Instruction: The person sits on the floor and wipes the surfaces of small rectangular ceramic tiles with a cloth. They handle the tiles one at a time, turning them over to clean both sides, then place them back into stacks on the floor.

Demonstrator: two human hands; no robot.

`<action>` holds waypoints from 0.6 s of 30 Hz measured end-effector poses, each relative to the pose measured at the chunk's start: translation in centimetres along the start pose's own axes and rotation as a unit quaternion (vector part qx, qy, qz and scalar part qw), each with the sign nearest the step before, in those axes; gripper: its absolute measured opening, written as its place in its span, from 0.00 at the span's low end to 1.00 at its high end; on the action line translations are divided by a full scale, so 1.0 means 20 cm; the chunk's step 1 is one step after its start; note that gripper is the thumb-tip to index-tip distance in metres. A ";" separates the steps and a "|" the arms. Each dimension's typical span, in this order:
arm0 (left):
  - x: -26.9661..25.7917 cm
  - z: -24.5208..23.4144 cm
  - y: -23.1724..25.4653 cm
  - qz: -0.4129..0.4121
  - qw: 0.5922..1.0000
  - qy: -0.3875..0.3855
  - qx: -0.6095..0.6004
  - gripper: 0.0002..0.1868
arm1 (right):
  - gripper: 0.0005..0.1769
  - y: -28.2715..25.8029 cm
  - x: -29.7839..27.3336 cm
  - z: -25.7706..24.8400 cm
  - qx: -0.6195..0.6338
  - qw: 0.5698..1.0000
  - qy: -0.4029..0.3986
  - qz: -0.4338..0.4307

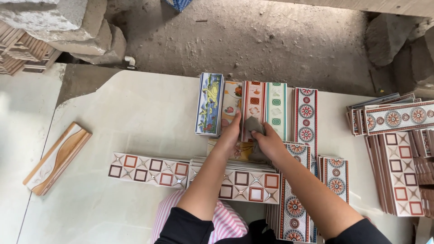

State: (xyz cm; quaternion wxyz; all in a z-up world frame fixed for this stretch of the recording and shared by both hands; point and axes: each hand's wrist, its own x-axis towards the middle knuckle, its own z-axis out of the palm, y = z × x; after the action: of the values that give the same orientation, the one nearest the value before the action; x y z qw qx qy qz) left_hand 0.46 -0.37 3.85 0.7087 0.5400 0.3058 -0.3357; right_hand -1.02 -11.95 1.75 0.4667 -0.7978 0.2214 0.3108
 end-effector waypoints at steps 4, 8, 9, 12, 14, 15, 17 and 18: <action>-0.02 0.02 0.01 0.008 0.999 -0.002 -0.032 0.49 | 0.37 -0.02 -0.03 0.00 -0.009 1.000 -0.002 -0.001; 0.07 -0.01 -0.05 0.009 0.999 -0.003 -0.047 0.50 | 0.38 -0.01 -0.01 0.00 -0.006 1.000 -0.002 -0.002; 0.13 -0.02 -0.08 0.003 0.999 -0.006 -0.045 0.50 | 0.38 0.00 0.00 0.00 -0.004 1.000 -0.001 -0.001; 0.16 -0.01 -0.10 0.001 0.998 0.003 -0.061 0.52 | 0.37 0.00 0.00 0.00 0.000 1.000 0.002 -0.005; 0.12 0.00 -0.05 0.006 0.998 0.009 -0.058 0.52 | 0.36 0.01 0.01 0.00 -0.007 1.000 0.005 -0.011; 0.10 0.01 -0.03 0.013 0.998 0.015 -0.055 0.51 | 0.36 0.02 0.01 0.01 -0.014 1.000 0.007 -0.017; 0.19 -0.03 -0.09 0.002 0.999 0.023 -0.041 0.51 | 0.35 0.00 -0.01 0.00 -0.016 1.000 0.007 -0.024; 0.23 -0.05 -0.12 -0.008 0.999 0.031 -0.026 0.52 | 0.34 0.00 -0.03 -0.01 -0.018 0.999 0.005 -0.030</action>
State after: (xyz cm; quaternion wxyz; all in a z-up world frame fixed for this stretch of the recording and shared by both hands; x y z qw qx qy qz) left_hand 1.10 -0.54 -1.34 0.7098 0.5290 0.3409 -0.3164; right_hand -1.34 -12.02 2.26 0.4599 -0.8142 0.1942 0.2964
